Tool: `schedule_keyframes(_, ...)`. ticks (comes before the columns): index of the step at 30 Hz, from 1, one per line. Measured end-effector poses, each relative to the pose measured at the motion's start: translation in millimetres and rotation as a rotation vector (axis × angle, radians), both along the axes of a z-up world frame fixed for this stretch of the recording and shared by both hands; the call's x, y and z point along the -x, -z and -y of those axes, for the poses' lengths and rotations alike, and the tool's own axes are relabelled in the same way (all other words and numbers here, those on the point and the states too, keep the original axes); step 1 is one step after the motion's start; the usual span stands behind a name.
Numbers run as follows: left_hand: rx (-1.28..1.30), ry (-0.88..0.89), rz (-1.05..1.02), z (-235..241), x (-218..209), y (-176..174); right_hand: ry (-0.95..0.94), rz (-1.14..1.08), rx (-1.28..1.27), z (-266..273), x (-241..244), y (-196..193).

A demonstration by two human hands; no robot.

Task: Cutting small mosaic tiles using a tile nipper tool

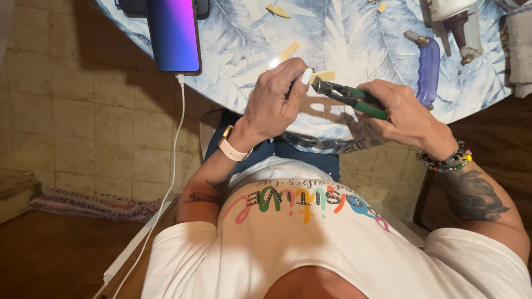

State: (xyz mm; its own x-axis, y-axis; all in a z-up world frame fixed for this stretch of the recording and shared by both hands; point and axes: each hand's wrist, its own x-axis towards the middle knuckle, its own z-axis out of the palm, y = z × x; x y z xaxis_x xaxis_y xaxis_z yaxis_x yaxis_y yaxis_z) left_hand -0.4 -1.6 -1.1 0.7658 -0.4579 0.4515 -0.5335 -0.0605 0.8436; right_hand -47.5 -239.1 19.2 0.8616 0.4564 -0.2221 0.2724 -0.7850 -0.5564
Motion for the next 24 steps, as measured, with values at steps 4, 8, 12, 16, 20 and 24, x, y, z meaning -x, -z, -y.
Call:
schedule_keyframes(4, 0.000, 0.007, 0.007, 0, 0, 1, -0.021, 0.024, 0.005, 1, 0, 2)
schedule_keyframes(8, 0.008, 0.010, -0.017, 0, 0, 4, -0.006, -0.008, -0.010, -1, 0, 0)
schedule_keyframes(12, 0.023, 0.041, 0.000, -1, -2, -1, 0.011, -0.034, 0.003, -1, -1, 0)
schedule_keyframes(16, 0.002, 0.046, -0.001, 0, -1, 0, 0.031, -0.103, 0.033, -7, -2, -7)
schedule_keyframes(20, -0.013, -0.019, -0.005, 6, -1, 6, 0.080, -0.212, 0.076, -9, -5, -11)
schedule_keyframes(24, -0.003, -0.061, -0.023, 8, 0, 9, 0.054, -0.214, 0.116, -1, -8, -1)
